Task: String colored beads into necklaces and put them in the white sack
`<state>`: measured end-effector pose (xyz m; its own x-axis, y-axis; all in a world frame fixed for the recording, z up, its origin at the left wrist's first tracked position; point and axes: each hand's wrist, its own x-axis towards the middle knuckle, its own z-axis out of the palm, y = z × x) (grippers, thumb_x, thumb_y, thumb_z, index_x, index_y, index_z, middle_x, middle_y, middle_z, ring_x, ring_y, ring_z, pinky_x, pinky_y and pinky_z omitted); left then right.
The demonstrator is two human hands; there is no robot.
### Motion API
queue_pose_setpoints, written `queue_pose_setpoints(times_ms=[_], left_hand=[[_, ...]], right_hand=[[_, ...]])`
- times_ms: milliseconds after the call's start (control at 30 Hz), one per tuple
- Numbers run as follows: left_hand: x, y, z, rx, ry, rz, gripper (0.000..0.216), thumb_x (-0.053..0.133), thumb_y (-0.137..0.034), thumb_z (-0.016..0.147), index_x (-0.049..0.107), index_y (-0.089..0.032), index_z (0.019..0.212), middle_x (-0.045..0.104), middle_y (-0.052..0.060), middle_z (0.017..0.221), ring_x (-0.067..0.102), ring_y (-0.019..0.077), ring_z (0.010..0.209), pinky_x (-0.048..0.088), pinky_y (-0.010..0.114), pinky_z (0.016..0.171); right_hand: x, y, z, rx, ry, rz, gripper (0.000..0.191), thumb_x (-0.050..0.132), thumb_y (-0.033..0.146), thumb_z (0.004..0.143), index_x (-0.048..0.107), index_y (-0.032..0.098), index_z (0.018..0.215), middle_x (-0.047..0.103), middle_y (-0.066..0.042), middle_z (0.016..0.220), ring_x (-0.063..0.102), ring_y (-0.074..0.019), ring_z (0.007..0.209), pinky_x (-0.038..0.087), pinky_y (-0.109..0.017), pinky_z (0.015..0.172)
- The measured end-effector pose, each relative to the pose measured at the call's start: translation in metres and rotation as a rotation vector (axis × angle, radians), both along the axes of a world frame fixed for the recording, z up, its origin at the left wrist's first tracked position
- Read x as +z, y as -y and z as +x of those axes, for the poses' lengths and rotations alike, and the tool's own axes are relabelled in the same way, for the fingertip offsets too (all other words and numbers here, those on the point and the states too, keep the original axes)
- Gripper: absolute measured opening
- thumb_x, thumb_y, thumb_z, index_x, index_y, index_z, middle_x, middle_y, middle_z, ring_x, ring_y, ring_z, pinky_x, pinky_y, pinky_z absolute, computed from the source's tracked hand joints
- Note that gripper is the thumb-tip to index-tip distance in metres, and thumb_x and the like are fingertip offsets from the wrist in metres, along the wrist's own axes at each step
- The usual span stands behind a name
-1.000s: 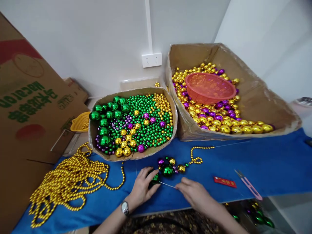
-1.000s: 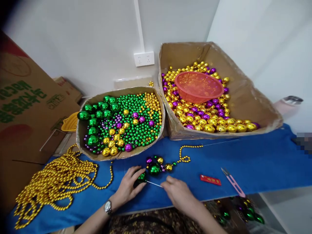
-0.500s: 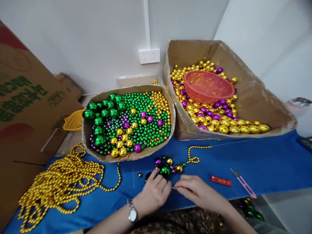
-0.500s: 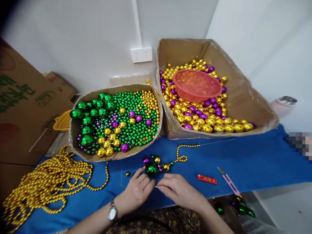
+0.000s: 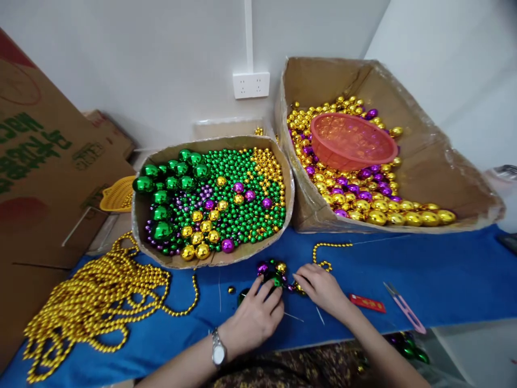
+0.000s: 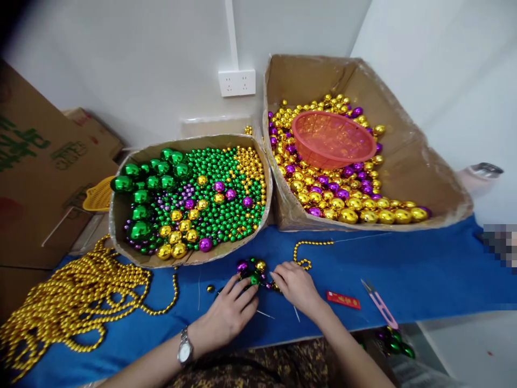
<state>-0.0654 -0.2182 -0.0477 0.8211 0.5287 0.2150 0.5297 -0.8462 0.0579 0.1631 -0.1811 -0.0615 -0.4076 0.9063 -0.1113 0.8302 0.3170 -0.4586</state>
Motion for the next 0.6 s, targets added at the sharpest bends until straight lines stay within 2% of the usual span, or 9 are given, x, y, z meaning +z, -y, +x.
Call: queue_pose_setpoints(times_ms=[100, 200, 333, 433, 600], left_hand=[[-0.001, 0.001, 0.0, -0.003, 0.0, 0.011, 0.021, 0.05, -0.02, 0.09, 0.061, -0.016, 0.107, 0.058, 0.011, 0.123, 0.047, 0.0293, 0.12, 0.027, 0.052, 0.107], [-0.001, 0.003, 0.0, -0.005, -0.004, 0.023, 0.02, 0.049, -0.02, 0.09, 0.061, -0.016, 0.106, 0.058, 0.01, 0.123, 0.047, 0.0299, 0.119, 0.028, 0.052, 0.107], [0.0, 0.005, 0.0, -0.026, 0.0, 0.028, 0.021, 0.048, -0.02, 0.091, 0.061, -0.016, 0.106, 0.059, 0.01, 0.121, 0.048, 0.029, 0.117, 0.027, 0.052, 0.107], [0.001, 0.006, -0.001, -0.025, 0.012, 0.024, 0.02, 0.048, -0.02, 0.091, 0.062, -0.015, 0.105, 0.06, 0.01, 0.12, 0.048, 0.0292, 0.118, 0.026, 0.052, 0.108], [0.001, 0.006, -0.001, -0.034, 0.02, 0.018, 0.02, 0.051, -0.019, 0.089, 0.061, -0.014, 0.106, 0.059, 0.011, 0.121, 0.048, 0.0304, 0.118, 0.026, 0.053, 0.107]], right_hand=[[0.001, -0.01, -0.002, 0.021, 0.045, -0.038, 0.025, 0.039, 0.026, 0.094, 0.064, 0.022, 0.094, 0.068, -0.004, 0.088, 0.063, -0.0171, 0.083, 0.044, -0.027, 0.073], [0.003, -0.018, -0.002, 0.067, 0.087, -0.067, 0.025, 0.042, 0.021, 0.091, 0.062, 0.025, 0.105, 0.069, -0.002, 0.096, 0.063, -0.0164, 0.089, 0.044, -0.025, 0.076], [0.009, -0.024, 0.003, 0.12, 0.167, -0.102, 0.025, 0.041, 0.021, 0.092, 0.063, 0.027, 0.102, 0.069, -0.002, 0.089, 0.065, -0.0167, 0.083, 0.043, -0.025, 0.07], [0.012, -0.03, 0.007, 0.175, 0.224, -0.112, 0.025, 0.044, 0.017, 0.089, 0.064, 0.026, 0.099, 0.065, -0.004, 0.093, 0.063, -0.0169, 0.081, 0.041, -0.024, 0.064], [0.014, -0.041, 0.007, 0.283, 0.265, -0.122, 0.024, 0.056, 0.014, 0.08, 0.063, 0.027, 0.098, 0.059, -0.003, 0.097, 0.059, -0.017, 0.087, 0.04, -0.023, 0.065]])
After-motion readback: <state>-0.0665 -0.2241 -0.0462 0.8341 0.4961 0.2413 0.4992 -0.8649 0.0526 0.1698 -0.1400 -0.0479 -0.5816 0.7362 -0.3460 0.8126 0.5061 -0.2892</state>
